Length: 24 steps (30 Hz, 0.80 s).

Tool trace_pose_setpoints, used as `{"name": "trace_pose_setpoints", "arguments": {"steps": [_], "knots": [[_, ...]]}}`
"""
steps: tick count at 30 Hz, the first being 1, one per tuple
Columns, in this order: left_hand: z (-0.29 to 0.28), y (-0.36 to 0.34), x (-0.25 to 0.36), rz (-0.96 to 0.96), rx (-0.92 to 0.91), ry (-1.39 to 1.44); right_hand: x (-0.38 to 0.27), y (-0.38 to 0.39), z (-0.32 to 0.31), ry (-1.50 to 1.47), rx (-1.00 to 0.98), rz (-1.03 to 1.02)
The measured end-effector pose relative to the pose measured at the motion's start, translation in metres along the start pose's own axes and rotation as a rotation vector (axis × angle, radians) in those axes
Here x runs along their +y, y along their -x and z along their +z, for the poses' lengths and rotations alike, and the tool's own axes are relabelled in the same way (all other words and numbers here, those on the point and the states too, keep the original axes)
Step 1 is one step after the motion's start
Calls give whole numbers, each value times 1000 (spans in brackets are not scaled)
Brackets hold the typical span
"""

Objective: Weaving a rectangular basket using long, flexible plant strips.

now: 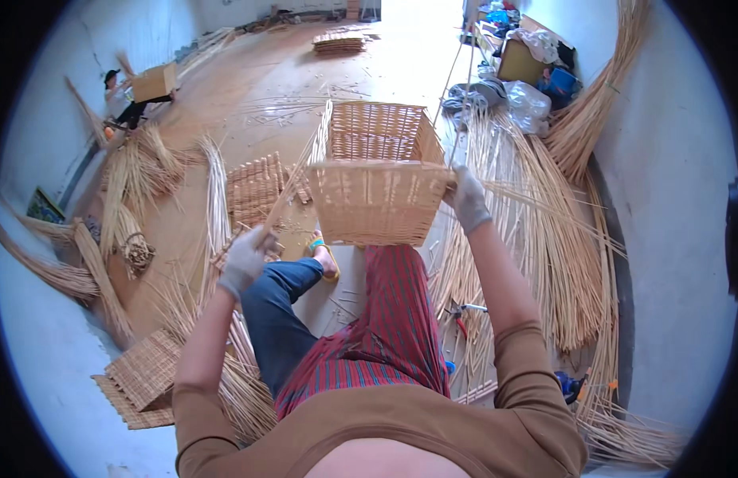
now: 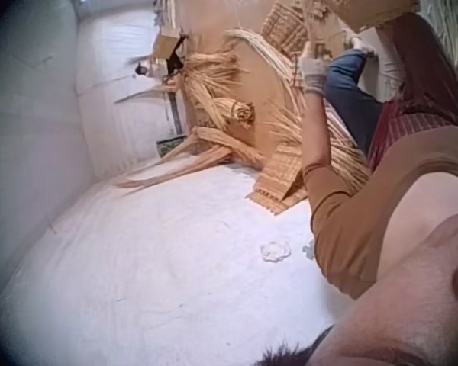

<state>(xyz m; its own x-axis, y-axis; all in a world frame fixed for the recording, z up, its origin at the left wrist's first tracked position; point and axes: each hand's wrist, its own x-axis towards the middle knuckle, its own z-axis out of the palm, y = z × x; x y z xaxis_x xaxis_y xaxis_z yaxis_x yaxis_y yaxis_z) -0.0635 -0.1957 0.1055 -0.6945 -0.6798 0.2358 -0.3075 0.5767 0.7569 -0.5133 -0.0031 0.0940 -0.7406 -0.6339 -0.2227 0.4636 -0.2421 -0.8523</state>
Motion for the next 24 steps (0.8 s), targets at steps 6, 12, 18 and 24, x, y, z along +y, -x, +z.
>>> {"name": "trace_pose_setpoints", "arguments": {"steps": [6, 12, 18, 24], "knots": [[11, 129, -38, -118, 263, -58, 46, 59, 42, 97, -51, -39], [42, 214, -74, -517, 249, -251, 107, 96, 44, 535, 42, 66], [46, 149, 8, -200, 403, -632, 143, 102, 33, 540, 49, 77], [59, 41, 20, 125, 208, -731, 131, 110, 70, 803, 115, 94]]}}
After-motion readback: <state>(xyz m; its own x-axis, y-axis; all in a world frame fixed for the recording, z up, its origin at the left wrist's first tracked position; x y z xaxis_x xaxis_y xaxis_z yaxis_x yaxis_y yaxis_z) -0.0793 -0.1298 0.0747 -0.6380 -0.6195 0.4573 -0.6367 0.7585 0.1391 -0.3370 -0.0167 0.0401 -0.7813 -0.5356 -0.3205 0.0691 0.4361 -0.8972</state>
